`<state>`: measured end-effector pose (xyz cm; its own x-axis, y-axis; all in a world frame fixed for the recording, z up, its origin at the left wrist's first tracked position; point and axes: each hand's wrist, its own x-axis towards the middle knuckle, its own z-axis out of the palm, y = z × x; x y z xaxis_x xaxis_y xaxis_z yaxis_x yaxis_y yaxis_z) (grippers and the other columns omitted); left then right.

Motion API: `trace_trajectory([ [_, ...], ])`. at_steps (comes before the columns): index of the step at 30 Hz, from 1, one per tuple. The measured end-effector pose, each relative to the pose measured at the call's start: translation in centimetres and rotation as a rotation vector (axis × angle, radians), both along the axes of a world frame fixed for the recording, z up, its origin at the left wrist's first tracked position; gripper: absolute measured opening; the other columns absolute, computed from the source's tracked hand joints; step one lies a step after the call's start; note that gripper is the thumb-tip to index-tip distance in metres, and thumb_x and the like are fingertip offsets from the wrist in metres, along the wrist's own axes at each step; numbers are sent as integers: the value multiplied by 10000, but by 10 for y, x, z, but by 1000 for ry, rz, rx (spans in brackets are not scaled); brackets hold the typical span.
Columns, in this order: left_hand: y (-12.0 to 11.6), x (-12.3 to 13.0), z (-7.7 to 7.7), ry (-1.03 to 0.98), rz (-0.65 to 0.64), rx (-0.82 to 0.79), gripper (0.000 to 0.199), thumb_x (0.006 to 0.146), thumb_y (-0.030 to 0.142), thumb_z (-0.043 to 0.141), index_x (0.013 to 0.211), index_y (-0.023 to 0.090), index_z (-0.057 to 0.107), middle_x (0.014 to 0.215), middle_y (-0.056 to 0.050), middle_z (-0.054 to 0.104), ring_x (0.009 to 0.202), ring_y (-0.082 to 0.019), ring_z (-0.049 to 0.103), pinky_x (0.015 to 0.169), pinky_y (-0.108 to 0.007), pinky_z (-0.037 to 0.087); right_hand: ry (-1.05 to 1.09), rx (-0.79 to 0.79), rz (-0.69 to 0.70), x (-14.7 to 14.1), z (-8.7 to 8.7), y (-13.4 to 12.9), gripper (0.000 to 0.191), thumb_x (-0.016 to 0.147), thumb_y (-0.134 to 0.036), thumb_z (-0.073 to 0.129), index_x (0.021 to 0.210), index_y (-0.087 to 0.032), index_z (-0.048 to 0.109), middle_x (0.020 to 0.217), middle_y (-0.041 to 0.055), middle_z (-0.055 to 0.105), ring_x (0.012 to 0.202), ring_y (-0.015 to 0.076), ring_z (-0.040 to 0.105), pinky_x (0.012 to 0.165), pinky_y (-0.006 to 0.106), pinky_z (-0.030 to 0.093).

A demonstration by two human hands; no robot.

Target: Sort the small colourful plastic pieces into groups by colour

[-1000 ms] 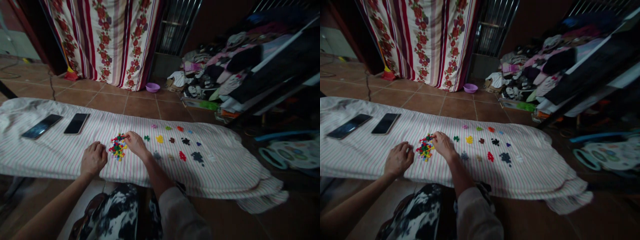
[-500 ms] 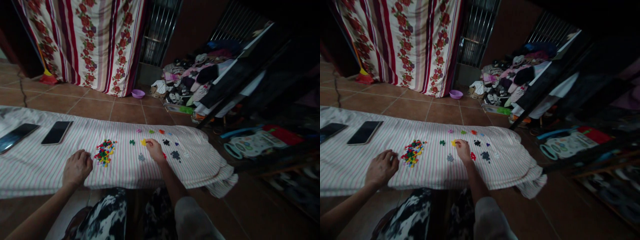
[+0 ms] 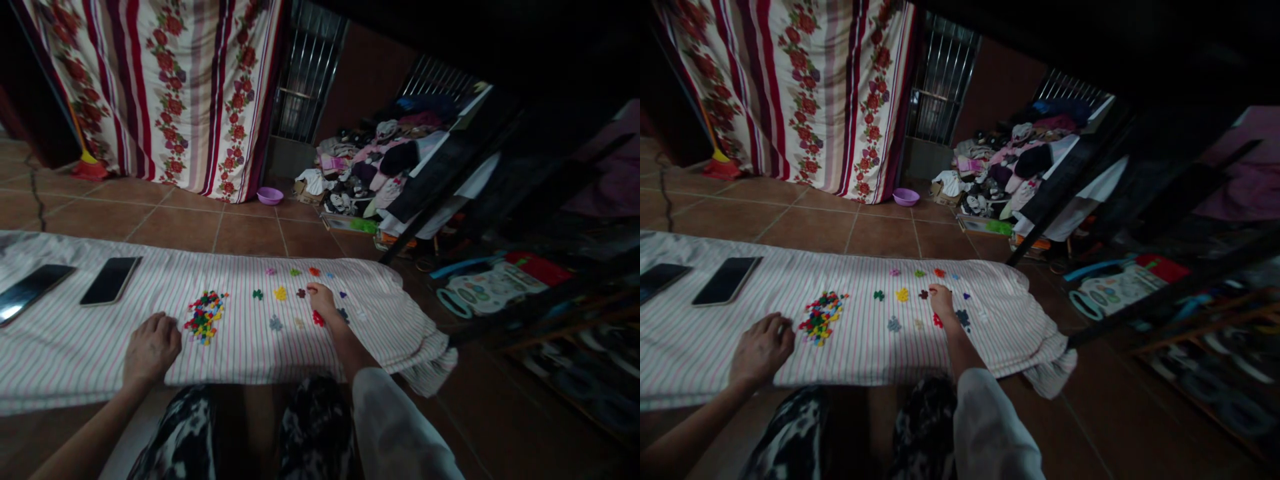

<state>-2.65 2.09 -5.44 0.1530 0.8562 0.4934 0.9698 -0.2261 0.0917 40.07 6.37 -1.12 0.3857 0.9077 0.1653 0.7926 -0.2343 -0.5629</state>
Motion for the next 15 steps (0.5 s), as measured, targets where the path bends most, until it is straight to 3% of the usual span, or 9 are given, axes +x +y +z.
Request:
trace_trajectory([
  [5,-1,1,1,-34,17,13,207,837,272,422,903,181,595,1067,-135,637,956,-266,604,801,-393,460,-2,-101,-3,-6,-2,7,296,727,-72,495,820,-199,746,891,83,739,915,199,682,865,288,490],
  [15,-2,3,6,-62,8,-23,237,845,258,416,929,150,609,1092,-164,627,968,-283,589,800,-399,446,31,-81,77,-6,-7,4,330,748,-92,496,918,-214,752,985,78,733,965,197,659,875,276,478],
])
